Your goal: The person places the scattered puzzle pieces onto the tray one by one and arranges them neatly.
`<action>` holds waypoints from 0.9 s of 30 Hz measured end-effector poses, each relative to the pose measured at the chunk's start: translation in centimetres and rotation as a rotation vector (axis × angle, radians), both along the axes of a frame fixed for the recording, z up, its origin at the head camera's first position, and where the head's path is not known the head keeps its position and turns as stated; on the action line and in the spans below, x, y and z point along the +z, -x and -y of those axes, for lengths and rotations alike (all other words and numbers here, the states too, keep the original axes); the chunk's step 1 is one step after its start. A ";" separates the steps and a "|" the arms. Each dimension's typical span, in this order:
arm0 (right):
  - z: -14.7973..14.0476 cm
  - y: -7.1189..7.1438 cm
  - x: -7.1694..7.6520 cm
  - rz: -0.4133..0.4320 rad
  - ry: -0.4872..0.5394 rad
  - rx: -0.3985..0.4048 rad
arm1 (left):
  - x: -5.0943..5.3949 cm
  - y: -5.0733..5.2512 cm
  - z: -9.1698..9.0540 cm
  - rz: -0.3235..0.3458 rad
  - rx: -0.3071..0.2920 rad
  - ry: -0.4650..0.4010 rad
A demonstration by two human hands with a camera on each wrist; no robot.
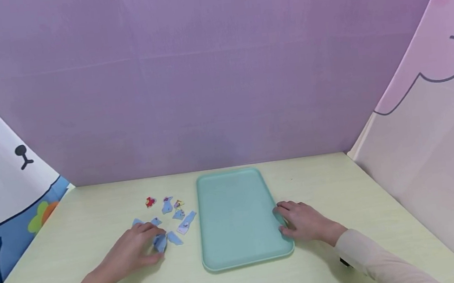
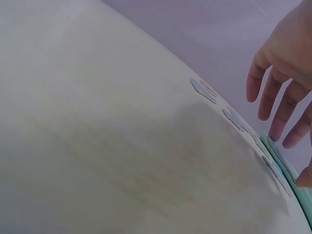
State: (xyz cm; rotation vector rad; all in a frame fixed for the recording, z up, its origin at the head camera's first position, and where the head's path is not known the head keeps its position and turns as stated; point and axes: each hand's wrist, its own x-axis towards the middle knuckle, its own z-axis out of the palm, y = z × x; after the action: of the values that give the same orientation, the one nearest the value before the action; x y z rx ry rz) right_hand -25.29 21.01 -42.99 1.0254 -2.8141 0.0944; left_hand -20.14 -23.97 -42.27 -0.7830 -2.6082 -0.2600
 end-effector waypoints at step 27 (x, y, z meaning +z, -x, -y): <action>0.1 -0.2 0.2 -0.001 0.021 0.001 | 1.1 5.3 -5.9 0.059 0.005 -0.070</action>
State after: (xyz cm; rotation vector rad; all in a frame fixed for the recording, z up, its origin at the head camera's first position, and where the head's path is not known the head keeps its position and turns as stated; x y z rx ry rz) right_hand -25.06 20.93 -42.74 1.0226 -2.8050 0.1227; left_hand -25.47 -18.07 -41.18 -0.7549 -2.6400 -0.3761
